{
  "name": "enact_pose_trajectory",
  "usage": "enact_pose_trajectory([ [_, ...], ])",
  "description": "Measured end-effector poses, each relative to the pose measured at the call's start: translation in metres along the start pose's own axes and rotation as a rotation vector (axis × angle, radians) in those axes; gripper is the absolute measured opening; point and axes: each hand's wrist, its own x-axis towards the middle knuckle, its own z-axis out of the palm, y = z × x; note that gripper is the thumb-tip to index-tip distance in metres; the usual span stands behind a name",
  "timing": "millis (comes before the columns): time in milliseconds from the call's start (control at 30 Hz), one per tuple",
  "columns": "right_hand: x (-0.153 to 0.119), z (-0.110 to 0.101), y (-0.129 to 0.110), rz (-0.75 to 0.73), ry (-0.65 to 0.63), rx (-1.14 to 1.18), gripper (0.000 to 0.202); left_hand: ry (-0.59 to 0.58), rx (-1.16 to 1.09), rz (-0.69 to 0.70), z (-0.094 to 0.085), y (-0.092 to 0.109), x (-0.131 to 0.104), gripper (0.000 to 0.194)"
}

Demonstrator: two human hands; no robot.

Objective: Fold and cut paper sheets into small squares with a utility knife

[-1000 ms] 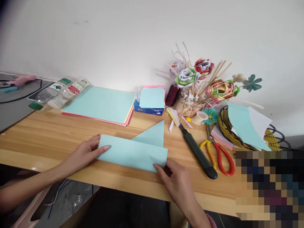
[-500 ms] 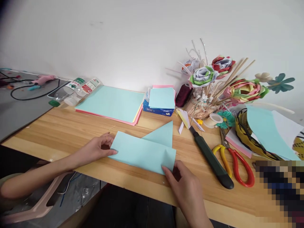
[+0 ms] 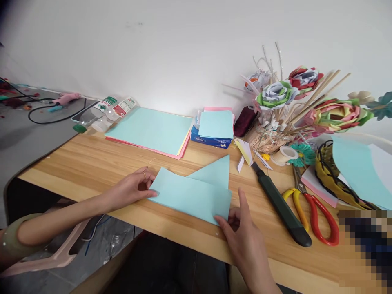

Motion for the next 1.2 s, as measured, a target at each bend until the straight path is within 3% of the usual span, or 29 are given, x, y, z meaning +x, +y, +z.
enact_pose_trajectory([
  [200, -0.003, -0.001, -0.003, -0.114, 0.021, -0.072, 0.066, 0.061, 0.068, 0.048, 0.003, -0.002, -0.001, 0.024],
  [433, -0.004, -0.005, -0.008, -0.215, 0.001, -0.104, 0.051, 0.084, 0.109, 0.189, 0.005, -0.011, -0.004, 0.017],
  [633, 0.002, -0.009, -0.007, -0.143, -0.088, -0.116, 0.046, 0.057, 0.256, 0.236, 0.003, -0.011, -0.005, 0.053],
  [867, 0.002, -0.010, -0.012, -0.127, -0.120, -0.137, 0.041, 0.008, 0.269, 0.478, 0.001, -0.016, -0.004, 0.036],
  [1200, 0.007, -0.016, -0.018, -0.137, -0.183, -0.192, 0.035, 0.029, 0.289, 0.621, 0.000, -0.021, -0.002, 0.034],
])
